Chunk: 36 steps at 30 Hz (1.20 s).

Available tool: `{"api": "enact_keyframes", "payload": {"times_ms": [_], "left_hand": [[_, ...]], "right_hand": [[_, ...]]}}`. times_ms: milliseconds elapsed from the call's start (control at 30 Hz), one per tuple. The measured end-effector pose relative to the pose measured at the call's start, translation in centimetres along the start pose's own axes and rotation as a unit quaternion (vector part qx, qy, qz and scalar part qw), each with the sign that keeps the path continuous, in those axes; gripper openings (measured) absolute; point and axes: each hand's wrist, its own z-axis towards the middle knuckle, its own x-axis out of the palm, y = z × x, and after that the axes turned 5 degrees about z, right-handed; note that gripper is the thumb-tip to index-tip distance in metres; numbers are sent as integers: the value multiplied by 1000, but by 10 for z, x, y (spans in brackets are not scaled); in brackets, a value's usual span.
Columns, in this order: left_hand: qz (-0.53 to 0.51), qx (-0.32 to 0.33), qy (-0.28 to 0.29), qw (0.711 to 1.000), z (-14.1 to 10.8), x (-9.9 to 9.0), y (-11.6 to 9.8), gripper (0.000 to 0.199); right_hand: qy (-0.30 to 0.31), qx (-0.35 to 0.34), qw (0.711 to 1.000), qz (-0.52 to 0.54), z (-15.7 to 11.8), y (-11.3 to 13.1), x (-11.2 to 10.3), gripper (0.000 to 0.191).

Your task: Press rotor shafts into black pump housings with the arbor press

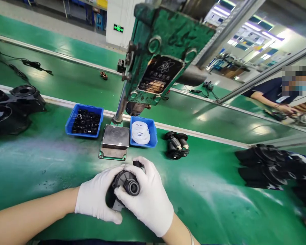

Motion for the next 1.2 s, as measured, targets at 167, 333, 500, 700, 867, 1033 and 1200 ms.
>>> {"api": "enact_keyframes", "payload": {"times_ms": [167,333,500,700,867,1033,1200], "left_hand": [[-14,10,-14,1000,0,0,1,91],[-22,13,-36,999,-1,0,-2,95],[-16,1,-33,999,-1,-1,-4,91],[-27,4,-25,999,0,-2,-7,88],[-29,6,-19,999,1,-4,-8,84],[-27,14,-22,999,1,-3,-5,84],[16,4,-49,999,-4,9,11,107]], "right_hand": [[-10,-19,1000,-14,-3,-2,3,40],[-10,-7,1000,-27,-7,-2,5,39],[-6,-4,1000,-22,-7,-4,4,40],[8,-14,1000,-20,-6,-8,2,41],[-1,-34,999,-23,-5,-7,2,42],[0,-33,999,-19,-5,-6,3,43],[-4,-33,999,-13,-5,-7,4,44]]}}
